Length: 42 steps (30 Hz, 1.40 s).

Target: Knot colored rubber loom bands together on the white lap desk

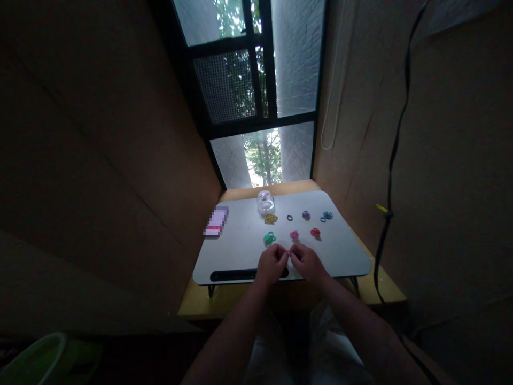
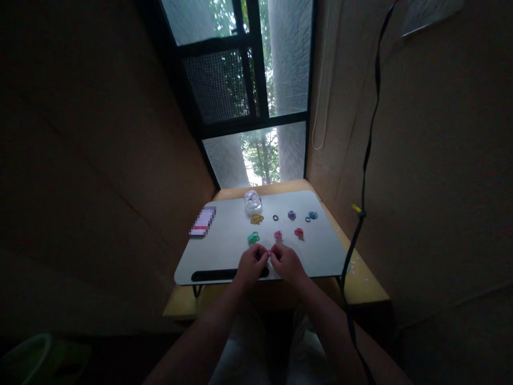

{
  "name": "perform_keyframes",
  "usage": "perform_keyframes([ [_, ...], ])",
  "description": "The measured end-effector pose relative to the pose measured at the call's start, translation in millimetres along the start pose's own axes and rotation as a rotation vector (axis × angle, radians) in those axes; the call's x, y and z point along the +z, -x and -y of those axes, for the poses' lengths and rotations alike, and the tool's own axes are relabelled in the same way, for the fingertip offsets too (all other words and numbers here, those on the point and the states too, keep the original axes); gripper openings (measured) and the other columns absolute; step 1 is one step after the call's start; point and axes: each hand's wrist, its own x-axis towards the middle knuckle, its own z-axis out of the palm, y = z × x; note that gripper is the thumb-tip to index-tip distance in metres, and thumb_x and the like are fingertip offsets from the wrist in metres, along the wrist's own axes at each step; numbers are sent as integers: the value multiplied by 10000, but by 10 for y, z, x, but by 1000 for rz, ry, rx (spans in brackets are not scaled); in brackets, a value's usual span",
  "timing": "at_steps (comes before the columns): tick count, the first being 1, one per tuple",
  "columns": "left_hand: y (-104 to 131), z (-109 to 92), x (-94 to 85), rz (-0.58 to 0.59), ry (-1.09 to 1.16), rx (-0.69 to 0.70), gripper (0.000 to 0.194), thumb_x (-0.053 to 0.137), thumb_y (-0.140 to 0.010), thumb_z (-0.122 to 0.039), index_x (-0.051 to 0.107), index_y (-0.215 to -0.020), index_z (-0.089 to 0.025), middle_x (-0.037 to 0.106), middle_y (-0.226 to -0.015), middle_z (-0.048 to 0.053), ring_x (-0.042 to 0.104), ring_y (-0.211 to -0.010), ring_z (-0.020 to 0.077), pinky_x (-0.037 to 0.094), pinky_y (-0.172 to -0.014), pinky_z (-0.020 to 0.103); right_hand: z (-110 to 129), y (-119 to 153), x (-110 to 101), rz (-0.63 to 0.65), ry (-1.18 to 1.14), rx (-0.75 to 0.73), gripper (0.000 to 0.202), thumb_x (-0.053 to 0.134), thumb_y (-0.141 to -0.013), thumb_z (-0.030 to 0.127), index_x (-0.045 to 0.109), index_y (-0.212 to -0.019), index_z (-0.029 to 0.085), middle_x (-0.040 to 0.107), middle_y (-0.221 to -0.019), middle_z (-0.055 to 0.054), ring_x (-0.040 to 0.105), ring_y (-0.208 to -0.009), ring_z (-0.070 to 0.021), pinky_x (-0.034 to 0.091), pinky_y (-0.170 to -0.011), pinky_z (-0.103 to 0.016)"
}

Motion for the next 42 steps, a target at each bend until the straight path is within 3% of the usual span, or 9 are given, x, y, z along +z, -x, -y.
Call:
perform_keyframes([
  [17, 9, -19, -6, -1, -67, -19, 218, 563, -822, -369, 547, -703, -186, 544, -617, -34, 487, -583, 108, 342, -568, 238, -37, 12, 28, 11, -14, 12, 107, 508, -802, 221, 542, -703, 200, 575, -634, 14, 521, -597, -143, 376, -577, -251],
  [42, -2, -30, -17, 22, -64, -26, 344, 510, -864, -464, 571, -689, -173, 595, -638, -13, 505, -593, 110, 340, -582, 234, -13, 8, 20, 1, 9, 19, 143, 500, -827, 240, 516, -694, 192, 543, -618, 23, 494, -582, -123, 349, -569, -236],
])
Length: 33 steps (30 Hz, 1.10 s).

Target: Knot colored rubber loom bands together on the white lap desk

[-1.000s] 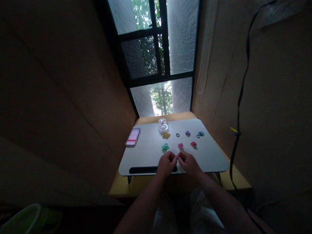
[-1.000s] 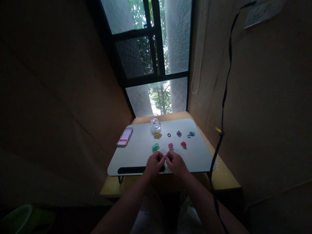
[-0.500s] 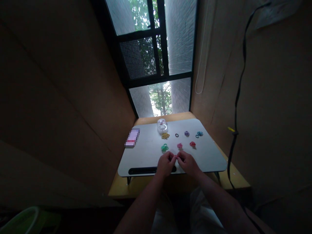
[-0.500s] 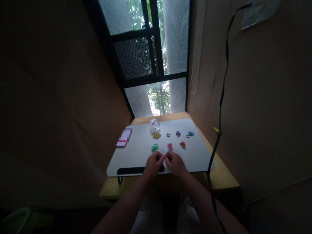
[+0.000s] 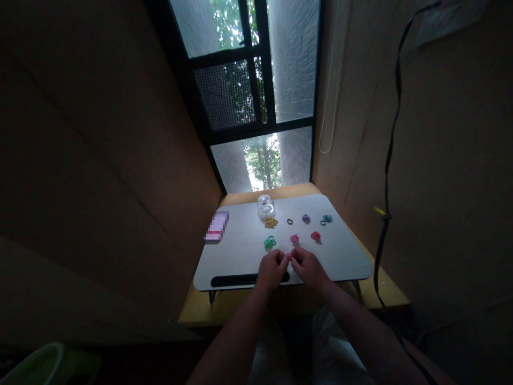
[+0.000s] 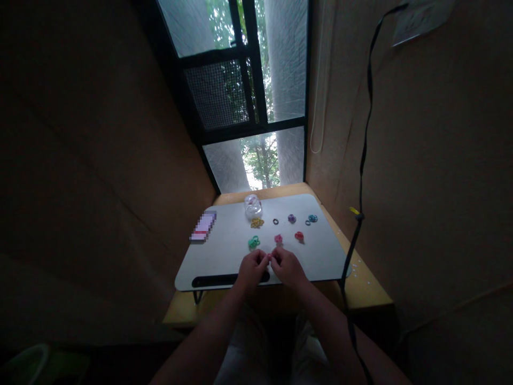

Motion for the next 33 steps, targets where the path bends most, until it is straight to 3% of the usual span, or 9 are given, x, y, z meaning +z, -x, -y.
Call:
perform_keyframes([
  [25, 16, -12, -19, 22, -1, 19, 287, 482, -875, -390, 606, -721, -183, 601, -650, -15, 515, -618, 119, 349, -599, 239, 48, -5, -21, -1, -7, 12, 142, 508, -814, 238, 534, -684, 188, 562, -630, 11, 493, -590, -128, 351, -575, -241],
  [33, 16, -23, -7, -29, 36, 26, 219, 543, -847, -392, 595, -798, -185, 603, -701, -18, 532, -636, 111, 375, -618, 235, 38, -6, -20, 14, 6, -6, 154, 496, -835, 246, 545, -701, 189, 560, -630, 18, 506, -600, -127, 354, -587, -238],
])
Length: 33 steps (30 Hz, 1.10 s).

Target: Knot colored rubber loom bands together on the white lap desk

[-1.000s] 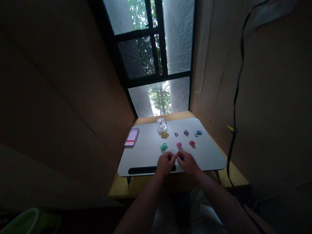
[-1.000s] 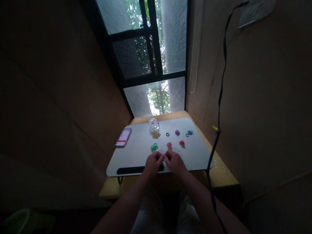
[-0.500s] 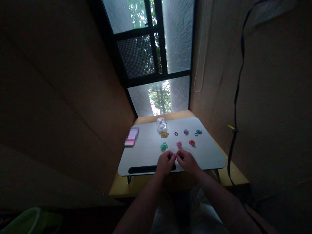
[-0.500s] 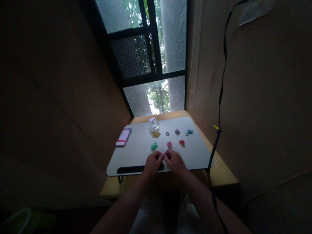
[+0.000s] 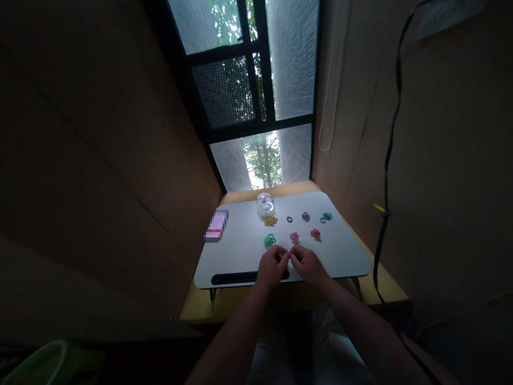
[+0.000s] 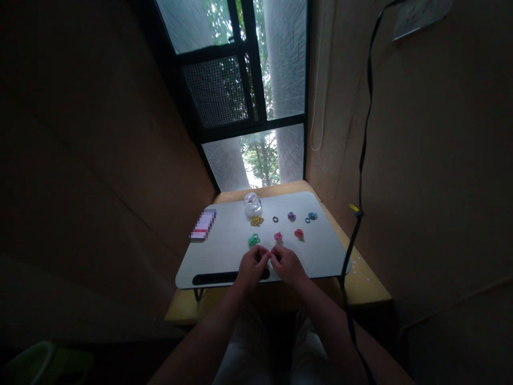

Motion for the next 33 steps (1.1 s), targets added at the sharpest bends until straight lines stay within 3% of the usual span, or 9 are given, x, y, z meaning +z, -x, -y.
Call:
perform_keyframes([
  [33, 20, -38, -12, 6, -1, -28, 187, 520, -864, -375, 530, -808, -197, 595, -705, -19, 544, -642, 123, 367, -609, 244, 10, 12, -5, 12, 11, -5, 147, 508, -837, 269, 553, -720, 193, 574, -626, 12, 504, -574, -125, 364, -563, -235],
])
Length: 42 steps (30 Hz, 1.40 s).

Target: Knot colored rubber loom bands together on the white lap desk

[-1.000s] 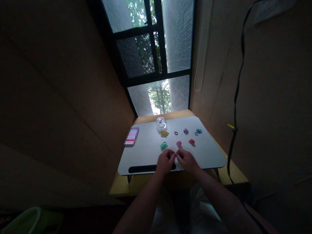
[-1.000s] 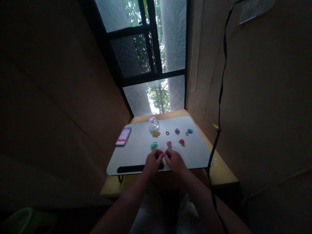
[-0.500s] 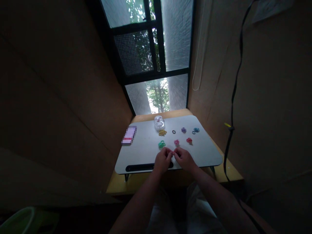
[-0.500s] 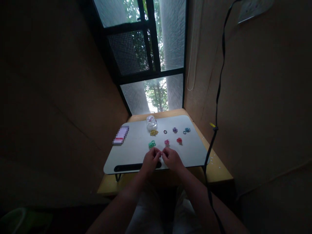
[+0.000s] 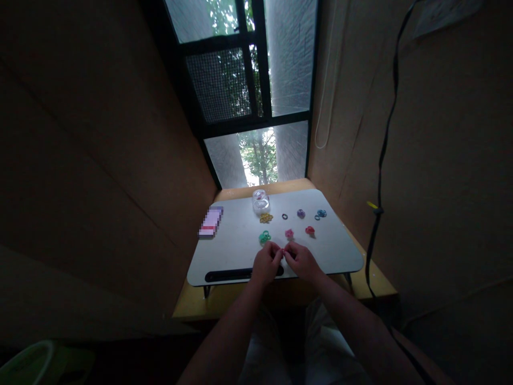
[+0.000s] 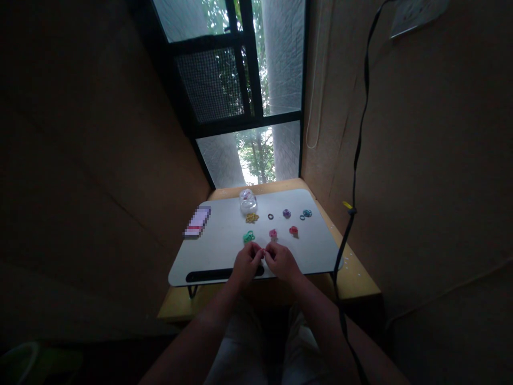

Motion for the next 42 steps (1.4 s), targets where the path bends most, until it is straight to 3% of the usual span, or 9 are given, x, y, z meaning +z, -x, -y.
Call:
perform_keyframes([
  [42, -6, 39, -6, 76, -69, 29, 270, 488, -875, -391, 470, -700, -187, 498, -615, -40, 442, -587, 108, 297, -574, 238, -36, -14, 16, 7, 9, -12, 122, 504, -806, 203, 543, -691, 189, 545, -625, 24, 485, -588, -120, 342, -577, -235],
])
